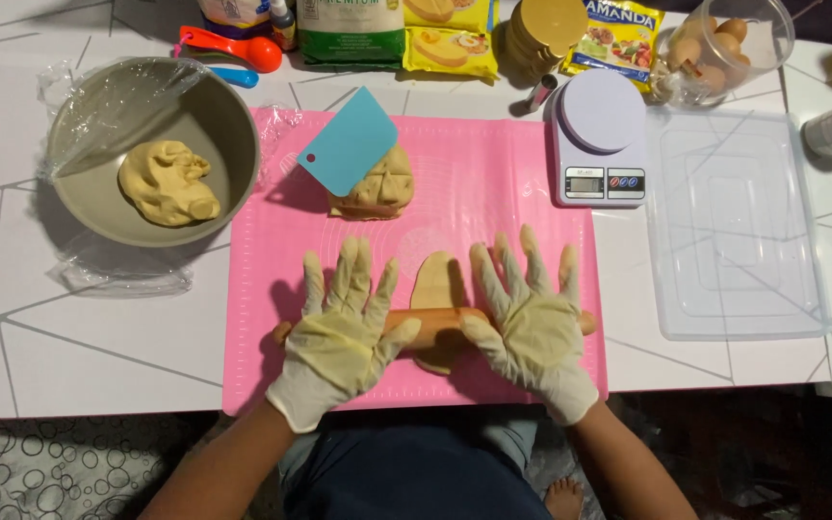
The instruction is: Cutting dough into portions with a bench scraper, weighing them on a digital scale, and rolling them out with a rolling pin on a silicone mat.
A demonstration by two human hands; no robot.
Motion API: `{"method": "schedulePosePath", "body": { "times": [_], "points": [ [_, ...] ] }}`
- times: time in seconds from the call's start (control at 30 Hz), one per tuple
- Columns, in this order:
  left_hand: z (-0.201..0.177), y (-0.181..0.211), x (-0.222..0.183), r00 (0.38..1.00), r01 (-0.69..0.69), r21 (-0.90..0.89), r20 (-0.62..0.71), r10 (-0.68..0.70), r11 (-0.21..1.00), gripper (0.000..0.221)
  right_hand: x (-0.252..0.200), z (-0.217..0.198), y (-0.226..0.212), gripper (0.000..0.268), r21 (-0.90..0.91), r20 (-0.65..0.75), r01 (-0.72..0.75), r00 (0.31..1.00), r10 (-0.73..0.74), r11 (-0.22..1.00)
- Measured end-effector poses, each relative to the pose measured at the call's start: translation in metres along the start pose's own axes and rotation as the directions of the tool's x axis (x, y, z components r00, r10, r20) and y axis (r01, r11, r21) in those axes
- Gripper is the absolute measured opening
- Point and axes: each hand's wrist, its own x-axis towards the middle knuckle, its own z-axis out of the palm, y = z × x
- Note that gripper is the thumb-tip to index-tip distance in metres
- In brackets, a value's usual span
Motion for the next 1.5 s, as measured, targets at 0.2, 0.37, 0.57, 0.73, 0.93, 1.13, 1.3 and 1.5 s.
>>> {"method": "schedulePosePath", "body": {
  "times": [0.2, 0.37, 0.57, 0.73, 0.93, 1.13, 1.3, 1.5],
  "points": [
    [-0.021, 0.031, -0.055, 0.992, -0.123, -0.112, -0.032, 0.12, 0.986, 0.084, -0.05, -0.02, -0.022, 0.08, 0.084, -0.052, 0.056, 0.997, -0.051, 0.995],
    [-0.041, 0.05, -0.074, 0.992, -0.124, -0.131, 0.002, 0.126, 0.984, 0.086, -0.072, -0.031, -0.03, 0.065, 0.171, -0.086, 0.106, 0.992, -0.093, 0.98],
    [-0.028, 0.047, -0.08, 0.991, -0.137, -0.089, -0.002, 0.137, 0.987, 0.092, -0.07, -0.024, -0.029, 0.066, 0.12, -0.133, 0.106, 0.987, -0.09, 0.987],
    [-0.006, 0.024, -0.029, 0.996, -0.068, -0.011, -0.061, 0.067, 0.998, 0.09, -0.02, -0.013, -0.017, 0.071, 0.008, -0.111, 0.041, 0.993, -0.039, 0.999],
    [0.005, -0.016, 0.041, 0.991, 0.132, 0.042, 0.003, -0.132, 0.99, 0.083, 0.05, -0.006, 0.01, 0.071, 0.023, -0.089, -0.04, 0.995, 0.042, 0.999],
    [-0.021, -0.03, 0.091, 0.922, 0.349, 0.126, 0.133, -0.364, 0.929, 0.074, 0.101, -0.004, 0.024, 0.065, 0.033, -0.213, -0.155, 0.964, 0.158, 0.987],
    [-0.015, -0.036, 0.101, 0.913, 0.397, 0.108, 0.061, -0.405, 0.911, 0.07, 0.104, -0.003, 0.027, 0.062, 0.133, -0.227, -0.136, 0.96, 0.164, 0.982],
    [0.029, -0.04, 0.062, 0.901, 0.049, 0.276, -0.428, 0.077, 0.96, 0.076, 0.057, 0.012, 0.015, 0.062, -0.006, -0.187, -0.146, 0.972, 0.142, 0.989]
  ]
}}
